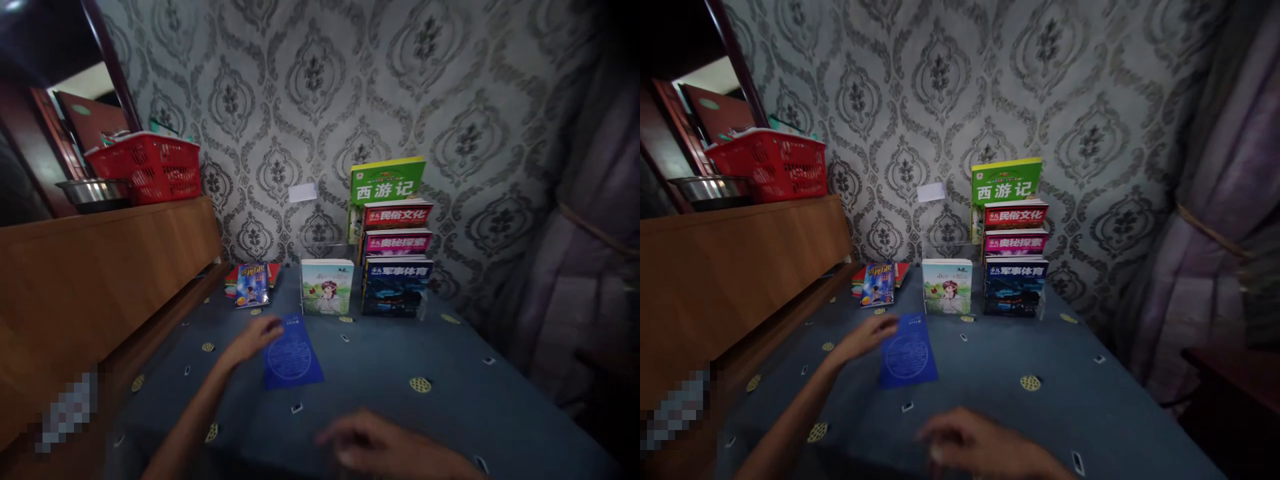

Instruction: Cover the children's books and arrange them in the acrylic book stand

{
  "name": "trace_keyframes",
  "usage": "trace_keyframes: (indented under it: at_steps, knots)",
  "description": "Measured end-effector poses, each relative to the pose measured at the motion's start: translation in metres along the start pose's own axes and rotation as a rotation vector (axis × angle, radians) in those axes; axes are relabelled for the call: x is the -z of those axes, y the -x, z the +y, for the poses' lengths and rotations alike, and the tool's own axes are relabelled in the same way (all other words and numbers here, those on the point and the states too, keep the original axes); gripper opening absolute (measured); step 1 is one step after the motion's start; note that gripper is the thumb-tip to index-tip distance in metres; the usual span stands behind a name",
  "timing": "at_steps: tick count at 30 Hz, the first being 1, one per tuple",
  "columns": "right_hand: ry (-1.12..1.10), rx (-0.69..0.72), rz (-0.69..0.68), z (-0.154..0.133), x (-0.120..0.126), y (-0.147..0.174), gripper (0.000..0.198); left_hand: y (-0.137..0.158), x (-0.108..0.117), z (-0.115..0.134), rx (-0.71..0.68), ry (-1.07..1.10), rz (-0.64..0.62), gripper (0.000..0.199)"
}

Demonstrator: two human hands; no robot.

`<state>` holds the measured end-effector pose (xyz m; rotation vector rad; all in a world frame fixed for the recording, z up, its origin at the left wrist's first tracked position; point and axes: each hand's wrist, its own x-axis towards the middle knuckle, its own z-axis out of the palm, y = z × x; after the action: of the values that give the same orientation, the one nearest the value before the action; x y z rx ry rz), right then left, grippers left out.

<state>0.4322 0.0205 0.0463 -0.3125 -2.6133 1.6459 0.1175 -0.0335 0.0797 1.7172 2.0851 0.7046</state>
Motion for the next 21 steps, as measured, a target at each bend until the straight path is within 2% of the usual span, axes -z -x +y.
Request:
trace_keyframes:
  at_steps: [1,2,5,8,10,13,17,21]
  knots:
    - [-0.039,0.038,0.009,-0.007,0.009,-0.025,0.037,-0.027,0.006,0.001,0.14,-0.168,0.198,0.042]
    - [-0.07,0.09,0.104,-0.012,0.015,-0.051,0.038,-0.052,0.01,0.001,0.227,-0.233,0.281,0.043]
    - [-0.077,0.185,0.405,-0.008,0.025,-0.117,0.035,-0.112,0.012,-0.004,0.385,-0.332,0.381,0.051]
    - [-0.059,0.198,0.547,0.024,0.029,-0.153,0.032,-0.144,0.006,-0.015,0.485,-0.402,0.397,0.065]
    - [-0.087,0.191,0.595,0.05,0.03,-0.161,0.031,-0.153,0.003,-0.024,0.522,-0.441,0.37,0.073]
    - [-0.179,0.163,0.581,0.075,0.032,-0.161,0.03,-0.156,0.001,-0.036,0.523,-0.504,0.325,0.072]
    - [-0.11,0.137,0.557,0.074,0.033,-0.157,0.027,-0.154,0.005,-0.045,0.508,-0.573,0.287,0.065]
    - [-0.019,0.153,0.568,0.066,0.032,-0.155,0.028,-0.154,0.003,-0.046,0.507,-0.618,0.302,0.057]
